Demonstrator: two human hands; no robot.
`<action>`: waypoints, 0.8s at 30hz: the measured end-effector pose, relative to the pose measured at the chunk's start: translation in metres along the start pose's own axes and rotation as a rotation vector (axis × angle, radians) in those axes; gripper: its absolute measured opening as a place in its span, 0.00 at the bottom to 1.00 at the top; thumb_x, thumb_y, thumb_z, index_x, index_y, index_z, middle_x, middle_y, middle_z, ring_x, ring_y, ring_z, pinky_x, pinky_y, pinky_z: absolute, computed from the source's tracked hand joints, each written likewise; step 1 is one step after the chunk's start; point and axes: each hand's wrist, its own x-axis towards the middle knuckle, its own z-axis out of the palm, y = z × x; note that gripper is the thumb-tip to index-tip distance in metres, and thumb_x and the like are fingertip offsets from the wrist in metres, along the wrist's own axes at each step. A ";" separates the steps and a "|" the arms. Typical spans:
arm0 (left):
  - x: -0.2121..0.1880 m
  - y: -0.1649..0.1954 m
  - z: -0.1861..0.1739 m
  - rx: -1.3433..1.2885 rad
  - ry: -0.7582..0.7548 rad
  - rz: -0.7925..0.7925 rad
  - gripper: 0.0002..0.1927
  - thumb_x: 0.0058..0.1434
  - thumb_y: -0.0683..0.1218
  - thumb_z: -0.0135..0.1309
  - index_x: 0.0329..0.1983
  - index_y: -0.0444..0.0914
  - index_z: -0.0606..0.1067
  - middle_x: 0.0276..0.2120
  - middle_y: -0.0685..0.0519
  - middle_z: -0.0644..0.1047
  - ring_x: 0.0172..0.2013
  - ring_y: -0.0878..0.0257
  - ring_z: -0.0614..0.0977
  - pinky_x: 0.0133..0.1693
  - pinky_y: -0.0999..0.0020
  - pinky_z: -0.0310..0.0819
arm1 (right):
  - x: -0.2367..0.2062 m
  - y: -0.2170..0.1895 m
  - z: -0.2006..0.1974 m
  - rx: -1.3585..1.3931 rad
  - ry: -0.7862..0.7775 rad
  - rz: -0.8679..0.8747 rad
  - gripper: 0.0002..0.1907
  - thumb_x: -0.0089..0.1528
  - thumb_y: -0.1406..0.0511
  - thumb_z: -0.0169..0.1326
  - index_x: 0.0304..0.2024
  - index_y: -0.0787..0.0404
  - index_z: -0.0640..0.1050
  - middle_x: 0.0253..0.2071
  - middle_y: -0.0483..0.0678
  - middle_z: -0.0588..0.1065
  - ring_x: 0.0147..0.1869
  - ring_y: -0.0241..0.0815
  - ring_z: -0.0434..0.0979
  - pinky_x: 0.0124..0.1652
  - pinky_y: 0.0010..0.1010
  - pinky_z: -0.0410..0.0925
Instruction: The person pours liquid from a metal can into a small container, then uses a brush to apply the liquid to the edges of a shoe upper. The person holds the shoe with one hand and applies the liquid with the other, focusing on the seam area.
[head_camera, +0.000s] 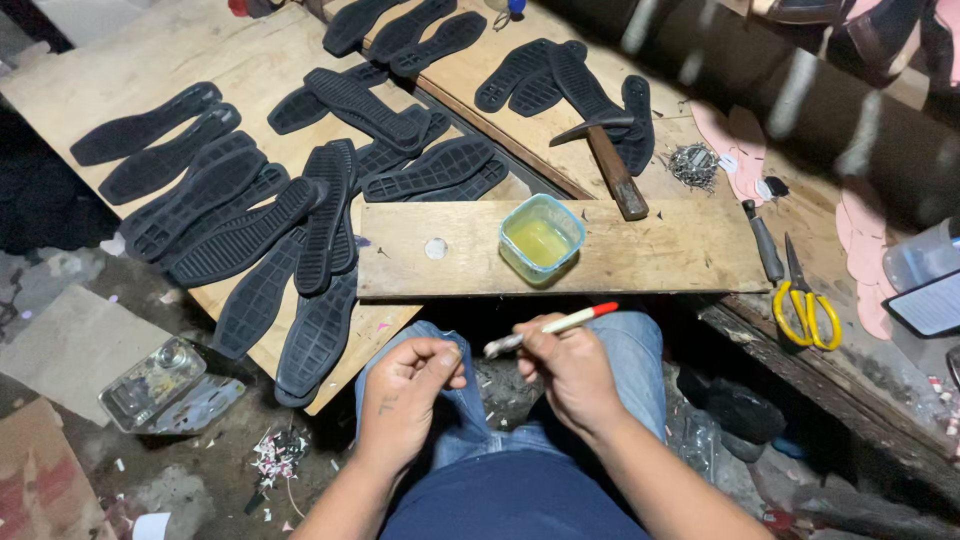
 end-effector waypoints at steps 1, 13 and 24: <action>0.001 -0.001 0.000 0.022 0.018 0.000 0.12 0.66 0.44 0.56 0.44 0.27 0.79 0.32 0.49 0.81 0.34 0.65 0.82 0.40 0.70 0.78 | 0.003 -0.004 -0.001 0.014 0.011 -0.028 0.09 0.65 0.65 0.58 0.40 0.67 0.79 0.29 0.47 0.76 0.29 0.36 0.74 0.30 0.26 0.67; 0.040 0.002 0.063 -0.179 -0.311 0.024 0.11 0.68 0.44 0.55 0.48 0.30 0.78 0.38 0.51 0.82 0.38 0.66 0.82 0.43 0.70 0.77 | 0.003 -0.042 -0.020 -0.044 -0.006 -0.100 0.11 0.64 0.63 0.60 0.41 0.66 0.79 0.31 0.48 0.76 0.31 0.37 0.75 0.31 0.28 0.68; 0.063 -0.007 0.109 -0.130 -0.395 -0.053 0.14 0.69 0.46 0.53 0.48 0.31 0.77 0.38 0.51 0.82 0.38 0.67 0.81 0.44 0.70 0.77 | 0.003 -0.050 -0.074 0.111 0.105 -0.040 0.12 0.62 0.64 0.58 0.47 0.62 0.78 0.31 0.49 0.77 0.29 0.38 0.75 0.29 0.25 0.68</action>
